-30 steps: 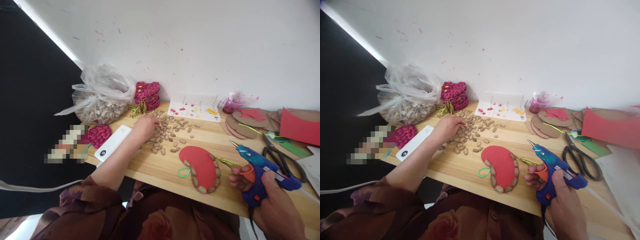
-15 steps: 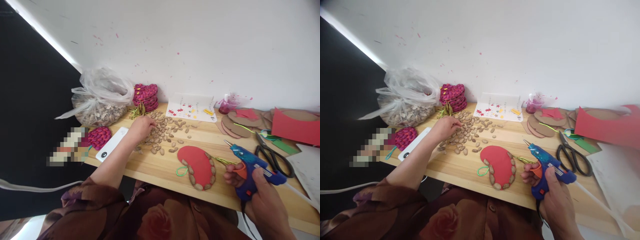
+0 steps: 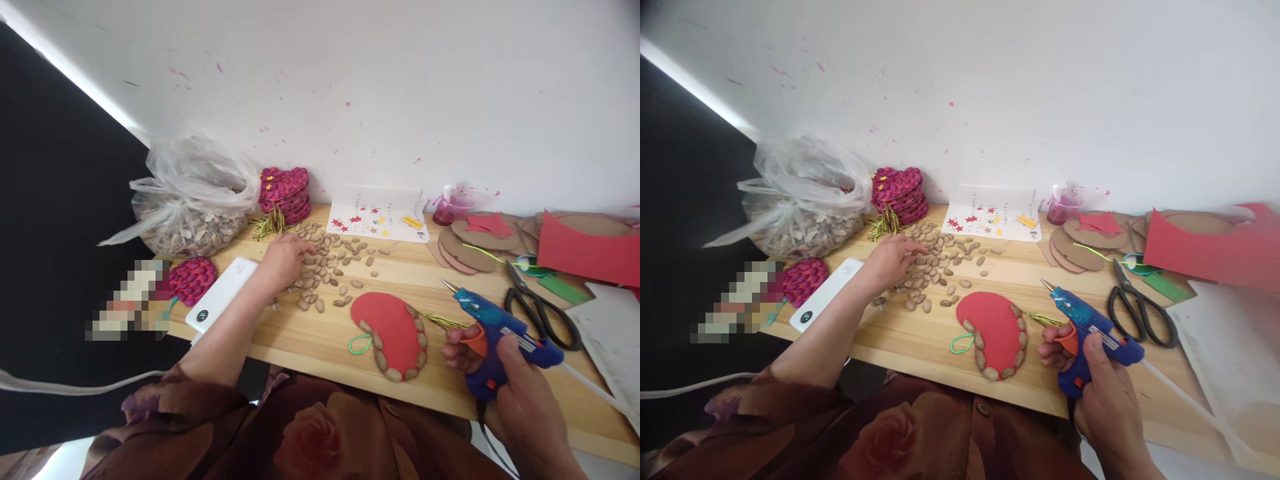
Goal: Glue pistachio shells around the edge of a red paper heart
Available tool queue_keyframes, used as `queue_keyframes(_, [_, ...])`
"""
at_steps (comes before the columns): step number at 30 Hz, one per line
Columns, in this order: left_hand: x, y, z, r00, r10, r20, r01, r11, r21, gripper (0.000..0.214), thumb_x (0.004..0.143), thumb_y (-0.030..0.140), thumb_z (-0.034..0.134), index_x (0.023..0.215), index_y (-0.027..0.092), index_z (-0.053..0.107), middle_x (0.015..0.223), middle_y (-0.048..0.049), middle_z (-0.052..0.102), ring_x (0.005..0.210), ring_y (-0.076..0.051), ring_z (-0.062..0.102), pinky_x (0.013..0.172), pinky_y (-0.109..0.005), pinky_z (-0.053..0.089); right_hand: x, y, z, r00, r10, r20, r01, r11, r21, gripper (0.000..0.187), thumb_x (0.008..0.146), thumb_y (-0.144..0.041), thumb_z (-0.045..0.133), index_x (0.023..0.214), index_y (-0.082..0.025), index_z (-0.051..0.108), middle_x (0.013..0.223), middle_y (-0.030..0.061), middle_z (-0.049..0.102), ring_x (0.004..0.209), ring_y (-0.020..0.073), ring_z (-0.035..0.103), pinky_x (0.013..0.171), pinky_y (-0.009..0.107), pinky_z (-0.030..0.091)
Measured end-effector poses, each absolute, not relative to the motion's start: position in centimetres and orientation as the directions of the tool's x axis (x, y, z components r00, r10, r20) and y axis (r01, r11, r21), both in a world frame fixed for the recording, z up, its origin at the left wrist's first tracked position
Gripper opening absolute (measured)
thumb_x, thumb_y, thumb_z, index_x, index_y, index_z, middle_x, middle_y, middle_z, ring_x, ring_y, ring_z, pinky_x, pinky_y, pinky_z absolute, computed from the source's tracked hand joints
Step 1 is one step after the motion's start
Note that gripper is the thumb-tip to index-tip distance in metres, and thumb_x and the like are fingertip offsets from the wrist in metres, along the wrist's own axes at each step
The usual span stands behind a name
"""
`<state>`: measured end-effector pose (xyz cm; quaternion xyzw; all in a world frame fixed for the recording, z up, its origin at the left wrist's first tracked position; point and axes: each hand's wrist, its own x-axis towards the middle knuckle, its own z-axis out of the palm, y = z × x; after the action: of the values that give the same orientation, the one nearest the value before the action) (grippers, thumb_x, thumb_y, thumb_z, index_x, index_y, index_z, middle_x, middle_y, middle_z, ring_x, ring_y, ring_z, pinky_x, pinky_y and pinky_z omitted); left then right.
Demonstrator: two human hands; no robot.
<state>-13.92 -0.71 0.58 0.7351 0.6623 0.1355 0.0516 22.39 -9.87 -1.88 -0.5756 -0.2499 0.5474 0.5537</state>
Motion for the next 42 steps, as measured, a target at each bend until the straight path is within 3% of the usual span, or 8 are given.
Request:
queue_keyframes(9, [-14.3,-0.9,0.3,0.116,0.983,0.141,0.958,-0.148,0.244,0.017,0.083,0.025,0.065,0.088,0.019,0.080,0.094,-0.0097,0.077,0.095,-0.028,0.068,0.097,-0.042,0.048,22.2,-9.9,-2.0,0.203,0.946,-0.251,-0.343,-0.172,-0.924,0.046,0.064,-0.063,0.086,0.076,-0.020,0.074,0.078,0.0061,0.074,0.067,0.0236,0.074,0.064,0.034,0.064])
queue_keyframes(16, [-14.6,-1.0,0.2,0.074,0.973,0.218,0.959,-0.129,0.251,0.028,0.088,0.039,0.057,0.093,0.022,0.078,0.097,-0.0093,0.077,0.096,-0.030,0.066,0.097,-0.044,0.049,21.8,-9.9,-1.5,0.147,0.971,-0.189,-0.361,-0.125,-0.924,0.043,0.074,-0.063,0.079,0.080,-0.021,0.070,0.077,0.0033,0.074,0.068,0.0205,0.074,0.066,0.033,0.063])
queue_keyframes(26, [-14.8,-1.8,0.9,0.034,0.975,0.219,0.976,-0.080,0.203,0.035,0.093,0.048,0.052,0.082,0.023,0.074,0.090,-0.0085,0.076,0.092,-0.029,0.064,0.091,-0.040,0.050,21.9,-10.1,-1.3,0.127,0.976,-0.175,-0.375,-0.116,-0.920,0.042,0.077,-0.060,0.078,0.083,-0.019,0.070,0.076,0.0022,0.073,0.066,0.0177,0.073,0.061,0.028,0.061])
queue_keyframes(34, [-15.1,-2.7,2.0,0.007,0.982,0.188,0.990,-0.034,0.138,0.034,0.095,0.040,0.046,0.091,0.020,0.074,0.100,-0.0082,0.077,0.099,-0.028,0.065,0.096,-0.039,0.049,21.8,-10.1,-0.9,0.130,0.973,-0.192,-0.361,-0.133,-0.923,0.045,0.073,-0.062,0.080,0.081,-0.019,0.069,0.074,0.0028,0.072,0.065,0.0185,0.072,0.059,0.028,0.061])
queue_keyframes(42, [-16.1,-2.1,1.5,-0.002,0.977,0.214,0.975,-0.045,0.217,0.028,0.090,0.025,0.051,0.100,0.019,0.077,0.105,-0.0101,0.078,0.103,-0.028,0.068,0.099,-0.040,0.049,22.6,-10.0,-1.9,0.166,0.945,-0.281,-0.370,-0.204,-0.906,0.040,0.066,-0.056,0.087,0.076,-0.019,0.074,0.076,0.0053,0.073,0.061,0.0201,0.071,0.056,0.028,0.063])
